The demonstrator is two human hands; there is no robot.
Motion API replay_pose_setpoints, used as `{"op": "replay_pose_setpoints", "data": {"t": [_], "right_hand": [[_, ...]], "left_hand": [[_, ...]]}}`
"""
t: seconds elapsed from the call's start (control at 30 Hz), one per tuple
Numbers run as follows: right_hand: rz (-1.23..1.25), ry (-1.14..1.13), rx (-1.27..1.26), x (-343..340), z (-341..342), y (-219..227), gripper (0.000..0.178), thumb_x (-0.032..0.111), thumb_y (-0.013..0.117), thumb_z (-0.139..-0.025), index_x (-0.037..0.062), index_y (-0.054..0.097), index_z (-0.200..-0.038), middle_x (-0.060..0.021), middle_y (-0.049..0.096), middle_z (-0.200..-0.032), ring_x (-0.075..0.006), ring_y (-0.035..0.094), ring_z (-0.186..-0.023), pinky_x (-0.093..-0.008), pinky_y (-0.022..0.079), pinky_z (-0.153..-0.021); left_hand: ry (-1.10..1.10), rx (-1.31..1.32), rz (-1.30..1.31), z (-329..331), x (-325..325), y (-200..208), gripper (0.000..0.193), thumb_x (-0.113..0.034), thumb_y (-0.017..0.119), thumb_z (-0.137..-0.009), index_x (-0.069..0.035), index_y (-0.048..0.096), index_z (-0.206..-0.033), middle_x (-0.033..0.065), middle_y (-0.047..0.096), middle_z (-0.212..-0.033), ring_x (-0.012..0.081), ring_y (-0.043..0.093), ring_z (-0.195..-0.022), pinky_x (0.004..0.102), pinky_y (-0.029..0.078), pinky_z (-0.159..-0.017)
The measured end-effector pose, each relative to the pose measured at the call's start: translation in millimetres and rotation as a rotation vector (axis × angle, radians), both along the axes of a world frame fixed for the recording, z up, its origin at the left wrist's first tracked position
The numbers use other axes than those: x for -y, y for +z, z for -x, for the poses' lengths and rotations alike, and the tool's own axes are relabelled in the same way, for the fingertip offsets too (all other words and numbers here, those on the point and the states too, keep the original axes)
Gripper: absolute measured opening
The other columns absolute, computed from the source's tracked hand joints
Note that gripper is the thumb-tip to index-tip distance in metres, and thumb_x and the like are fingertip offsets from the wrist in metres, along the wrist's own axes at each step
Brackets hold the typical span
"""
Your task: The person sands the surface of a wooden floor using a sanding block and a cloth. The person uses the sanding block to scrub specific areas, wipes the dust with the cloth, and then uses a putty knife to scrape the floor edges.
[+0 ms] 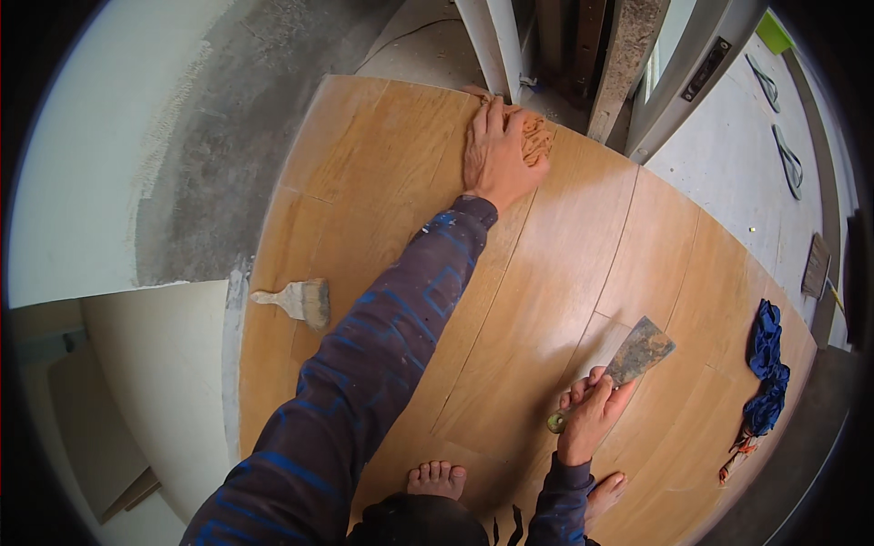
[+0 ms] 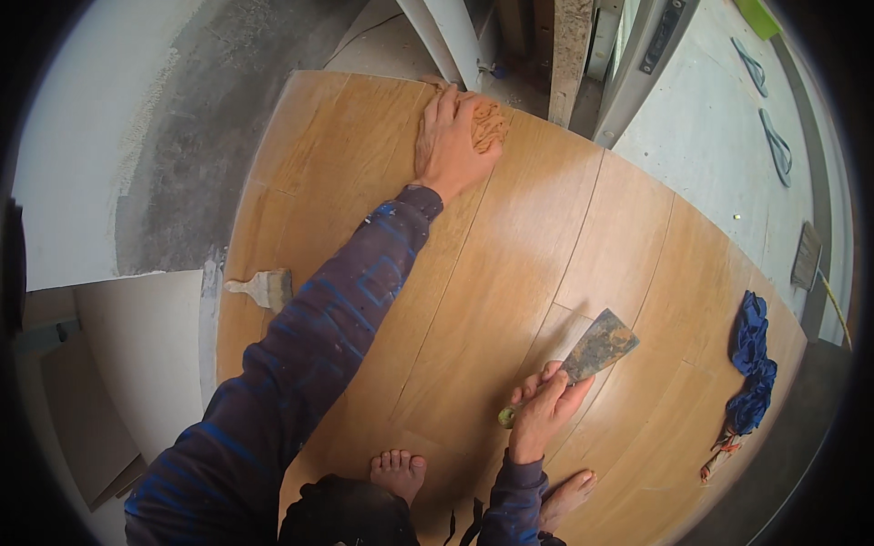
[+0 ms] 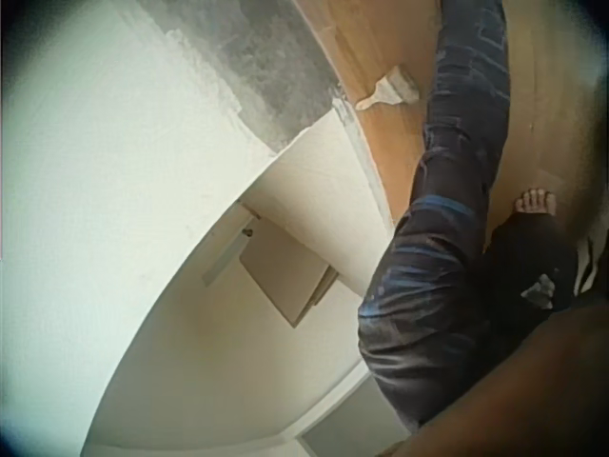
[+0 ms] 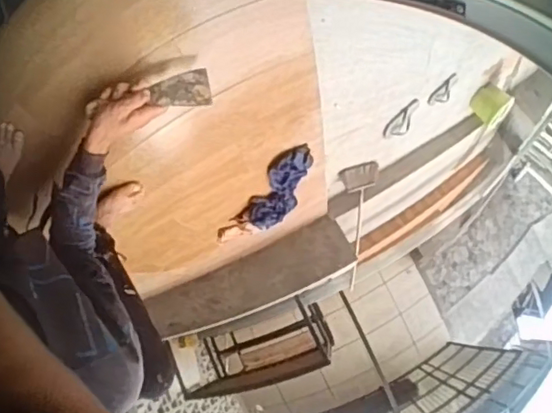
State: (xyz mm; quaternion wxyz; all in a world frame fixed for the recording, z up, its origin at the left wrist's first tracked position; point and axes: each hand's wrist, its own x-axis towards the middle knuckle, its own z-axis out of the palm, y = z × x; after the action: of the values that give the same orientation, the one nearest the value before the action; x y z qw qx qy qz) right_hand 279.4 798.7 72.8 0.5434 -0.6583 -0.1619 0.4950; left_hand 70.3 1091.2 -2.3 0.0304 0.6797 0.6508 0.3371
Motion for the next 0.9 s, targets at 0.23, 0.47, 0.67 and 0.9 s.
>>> {"op": "replay_pose_setpoints", "data": {"t": [0.23,0.47,0.67,0.9], "right_hand": [[-0.059,-0.004,0.054,8.0,0.5,14.1,0.030,0.016,0.043,-0.115,0.0143,0.037,-0.145,-0.0007,0.052,-0.100,-0.0065,0.047,-0.061,-0.0246,0.044,-0.048],[-0.142,-0.011,0.126,26.3,-27.0,63.6,0.029,0.013,0.042,-0.113,0.0144,0.040,-0.142,-0.0004,0.051,-0.097,-0.0063,0.047,-0.061,-0.0245,0.043,-0.048],[-0.094,0.006,0.061,43.0,-32.9,60.9,0.025,0.013,0.044,-0.113,0.0139,0.042,-0.137,-0.0009,0.052,-0.095,-0.0072,0.047,-0.060,-0.0253,0.045,-0.048],[-0.073,0.270,0.056,42.8,-8.9,37.0,0.018,0.023,0.047,-0.117,0.0056,0.045,-0.115,-0.0073,0.065,-0.095,-0.0089,0.054,-0.063,-0.0260,0.051,-0.051]], "left_hand": [[-0.575,0.194,0.024,-144.1,89.8,9.2,0.056,-0.030,0.085,-0.070,-0.011,0.069,-0.120,0.0158,0.059,-0.137,0.0398,0.046,-0.142,0.0509,0.038,-0.121],[-0.596,-0.016,0.170,-67.7,193.9,14.0,0.064,-0.038,0.083,-0.078,-0.019,0.064,-0.136,0.0120,0.055,-0.149,0.0364,0.041,-0.151,0.0564,0.028,-0.129],[0.315,-0.184,0.068,153.7,167.7,1.5,0.064,-0.029,0.077,-0.086,-0.006,0.057,-0.142,0.0191,0.052,-0.151,0.0455,0.042,-0.142,0.0575,0.033,-0.122],[0.167,-0.055,0.112,50.6,198.0,9.3,0.061,-0.023,0.076,-0.080,-0.009,0.061,-0.138,0.0168,0.053,-0.151,0.0453,0.039,-0.144,0.0556,0.036,-0.121]]}}
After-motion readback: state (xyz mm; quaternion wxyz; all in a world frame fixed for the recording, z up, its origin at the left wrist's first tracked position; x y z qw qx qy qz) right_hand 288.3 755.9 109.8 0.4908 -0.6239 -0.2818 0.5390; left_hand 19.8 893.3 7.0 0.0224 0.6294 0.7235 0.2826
